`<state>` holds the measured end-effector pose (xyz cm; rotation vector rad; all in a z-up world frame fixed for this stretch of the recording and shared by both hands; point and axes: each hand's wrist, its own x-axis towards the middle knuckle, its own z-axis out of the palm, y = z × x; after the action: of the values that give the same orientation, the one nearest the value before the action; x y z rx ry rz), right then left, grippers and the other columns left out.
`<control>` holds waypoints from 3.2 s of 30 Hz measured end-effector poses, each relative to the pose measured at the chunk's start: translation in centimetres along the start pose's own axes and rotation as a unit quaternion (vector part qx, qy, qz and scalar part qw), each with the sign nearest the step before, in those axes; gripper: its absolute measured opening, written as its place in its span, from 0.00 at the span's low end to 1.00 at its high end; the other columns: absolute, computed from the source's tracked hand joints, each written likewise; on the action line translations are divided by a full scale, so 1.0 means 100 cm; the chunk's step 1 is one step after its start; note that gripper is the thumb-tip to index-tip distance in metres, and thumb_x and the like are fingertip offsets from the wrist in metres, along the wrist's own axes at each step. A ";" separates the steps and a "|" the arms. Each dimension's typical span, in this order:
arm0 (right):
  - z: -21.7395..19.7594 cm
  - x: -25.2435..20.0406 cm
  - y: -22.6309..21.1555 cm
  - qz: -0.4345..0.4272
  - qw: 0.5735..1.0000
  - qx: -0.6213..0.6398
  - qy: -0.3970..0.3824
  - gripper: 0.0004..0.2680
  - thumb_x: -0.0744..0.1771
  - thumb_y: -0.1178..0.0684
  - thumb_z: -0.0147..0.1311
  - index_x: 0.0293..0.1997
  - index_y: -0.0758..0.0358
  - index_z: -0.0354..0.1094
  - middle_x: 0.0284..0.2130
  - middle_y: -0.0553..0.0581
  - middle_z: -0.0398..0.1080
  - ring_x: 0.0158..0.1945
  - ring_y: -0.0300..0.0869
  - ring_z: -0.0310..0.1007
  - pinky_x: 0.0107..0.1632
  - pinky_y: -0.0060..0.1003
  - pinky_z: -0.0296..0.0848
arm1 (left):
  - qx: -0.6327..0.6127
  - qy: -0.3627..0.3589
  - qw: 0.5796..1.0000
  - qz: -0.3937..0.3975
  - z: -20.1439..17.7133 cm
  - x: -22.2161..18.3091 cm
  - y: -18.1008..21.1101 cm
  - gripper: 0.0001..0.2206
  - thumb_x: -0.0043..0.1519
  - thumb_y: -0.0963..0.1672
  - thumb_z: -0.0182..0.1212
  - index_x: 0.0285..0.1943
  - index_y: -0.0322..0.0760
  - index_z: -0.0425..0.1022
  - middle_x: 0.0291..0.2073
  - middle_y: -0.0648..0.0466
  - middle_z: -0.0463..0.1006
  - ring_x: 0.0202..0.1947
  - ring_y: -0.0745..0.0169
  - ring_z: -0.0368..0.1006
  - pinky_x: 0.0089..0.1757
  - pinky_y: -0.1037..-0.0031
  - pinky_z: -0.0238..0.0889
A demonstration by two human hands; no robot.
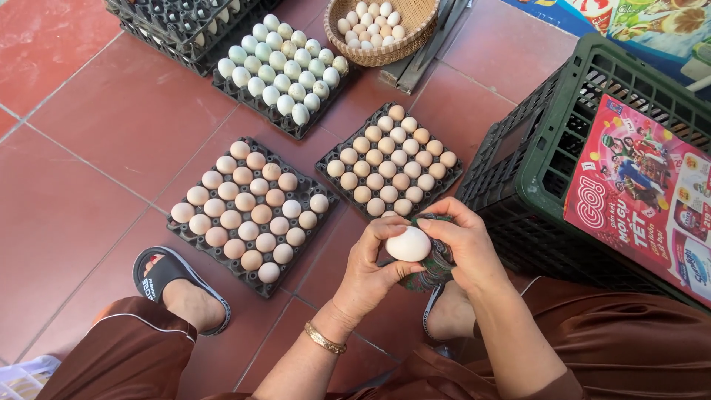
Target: Cleaning eggs by wiping them individually with a cloth and organizing them in trays.
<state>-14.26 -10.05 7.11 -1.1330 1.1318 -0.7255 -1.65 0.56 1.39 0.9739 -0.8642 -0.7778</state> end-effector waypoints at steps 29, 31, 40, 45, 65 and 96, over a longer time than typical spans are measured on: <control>-0.013 -0.009 0.028 0.073 0.980 -0.185 0.021 0.05 0.62 0.62 0.63 0.38 0.66 0.76 0.24 0.62 0.76 0.31 0.44 0.73 0.37 0.39 0.70 | -0.157 0.137 0.954 -0.216 -0.031 0.009 -0.054 0.30 0.47 0.38 0.78 0.62 0.34 0.74 0.51 0.48 0.81 0.50 0.64 0.75 0.51 0.72 0.73; -0.014 -0.006 0.032 0.129 0.978 -0.162 0.024 0.04 0.63 0.62 0.62 0.37 0.69 0.73 0.26 0.63 0.75 0.28 0.46 0.71 0.33 0.39 0.68 | -0.157 0.159 0.940 -0.257 -0.043 0.009 -0.069 0.27 0.48 0.41 0.76 0.58 0.38 0.74 0.50 0.52 0.81 0.49 0.66 0.75 0.51 0.74 0.71; 0.011 0.011 0.033 0.222 0.954 -0.194 0.049 0.04 0.67 0.62 0.59 0.41 0.74 0.73 0.31 0.71 0.75 0.35 0.52 0.72 0.38 0.48 0.71 | 0.056 0.238 0.915 -0.322 -0.118 0.055 -0.095 0.26 0.51 0.49 0.73 0.59 0.43 0.76 0.51 0.56 0.77 0.46 0.69 0.72 0.48 0.78 0.69; 0.031 0.025 0.026 0.324 0.910 -0.243 0.086 0.06 0.68 0.58 0.61 0.43 0.73 0.74 0.37 0.69 0.76 0.43 0.55 0.71 0.49 0.51 0.67 | 0.290 0.221 0.862 -0.351 -0.151 0.080 -0.141 0.21 0.52 0.46 0.68 0.54 0.44 0.68 0.53 0.56 0.72 0.50 0.59 0.71 0.50 0.69 0.65; 0.009 0.061 0.104 0.337 0.914 -0.209 0.083 0.05 0.66 0.65 0.61 0.44 0.77 0.76 0.34 0.74 0.78 0.40 0.57 0.76 0.51 0.48 0.73 | 0.163 0.391 0.869 -0.254 -0.187 0.058 -0.201 0.27 0.54 0.45 0.70 0.64 0.40 0.71 0.46 0.49 0.81 0.46 0.59 0.74 0.49 0.70 0.68; 0.008 0.067 0.124 0.363 0.911 -0.181 0.076 0.06 0.66 0.68 0.61 0.45 0.79 0.76 0.35 0.77 0.79 0.42 0.57 0.76 0.52 0.45 0.72 | 0.658 0.166 0.710 -0.187 -0.207 0.053 -0.232 0.17 0.57 0.56 0.64 0.52 0.53 0.77 0.47 0.54 0.73 0.44 0.41 0.66 0.43 0.52 0.61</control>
<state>-12.58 -12.02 -6.79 -0.8528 1.7322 -0.0132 15.05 -4.79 -24.83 2.5489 -0.8472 -0.1522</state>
